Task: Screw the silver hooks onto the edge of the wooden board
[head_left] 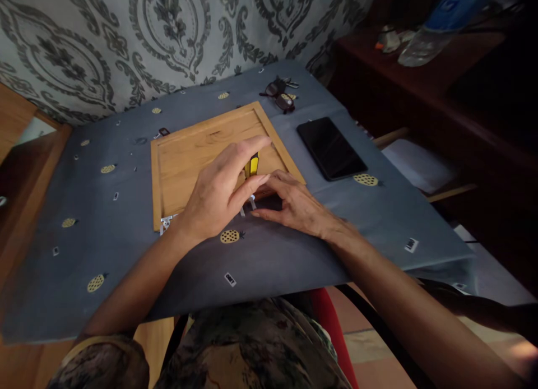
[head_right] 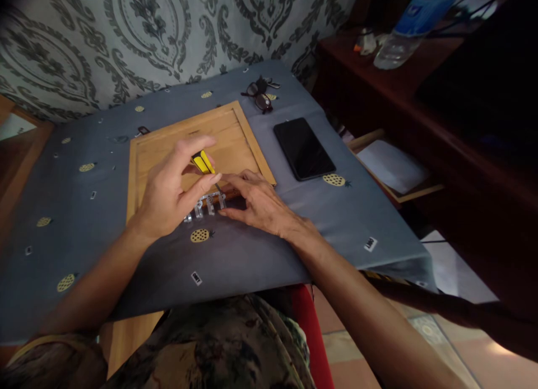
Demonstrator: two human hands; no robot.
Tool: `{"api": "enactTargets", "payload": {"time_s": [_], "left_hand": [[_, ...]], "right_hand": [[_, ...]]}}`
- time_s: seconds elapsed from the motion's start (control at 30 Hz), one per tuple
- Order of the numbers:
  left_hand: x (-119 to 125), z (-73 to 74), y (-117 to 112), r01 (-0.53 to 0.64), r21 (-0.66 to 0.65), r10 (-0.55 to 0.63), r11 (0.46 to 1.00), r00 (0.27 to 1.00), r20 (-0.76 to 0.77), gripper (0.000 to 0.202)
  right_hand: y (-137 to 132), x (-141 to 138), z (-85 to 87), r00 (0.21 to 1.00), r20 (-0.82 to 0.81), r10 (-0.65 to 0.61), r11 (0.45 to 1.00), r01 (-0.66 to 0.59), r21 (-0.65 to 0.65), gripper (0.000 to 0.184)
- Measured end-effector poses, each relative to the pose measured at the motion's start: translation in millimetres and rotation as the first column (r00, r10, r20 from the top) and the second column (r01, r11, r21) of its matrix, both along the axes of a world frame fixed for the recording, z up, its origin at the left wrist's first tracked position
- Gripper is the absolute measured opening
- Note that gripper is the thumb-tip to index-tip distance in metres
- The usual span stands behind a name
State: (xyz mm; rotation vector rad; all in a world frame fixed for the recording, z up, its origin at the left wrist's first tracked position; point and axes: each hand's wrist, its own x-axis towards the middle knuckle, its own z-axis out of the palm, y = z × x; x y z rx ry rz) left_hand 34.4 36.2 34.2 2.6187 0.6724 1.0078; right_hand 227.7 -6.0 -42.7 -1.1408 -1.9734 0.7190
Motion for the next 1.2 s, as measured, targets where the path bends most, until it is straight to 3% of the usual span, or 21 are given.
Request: {"api": "enactTargets", "payload": {"time_s": [0.17, 0.73, 1.2], "left_hand": [[-1.3, -1.6, -1.5, -0.117, 0.038, 0.116, 0.992, 0.993, 0.026, 0.039], [-5.4, 2.9, 4.7, 0.03, -0.111, -0.024, 0.993, 0.998, 0.054, 0.045], [-6.2, 2.4, 6.9, 0.019, -0.124, -0.015, 0.992, 0.999, 0.033, 0.046]], "right_hand": [[0.0, 0.0, -0.9, 1.0, -0.023, 0.011, 1.0, -0.011, -0.002, 0.058], [-0.6, -0.2, -0.1, 1.0, -0.019, 0.015, 1.0, -0.015, 0.004, 0.065], [0.4, 0.6, -1.0, 1.0, -0.015, 0.013, 1.0, -0.013, -0.002, 0.067]]}}
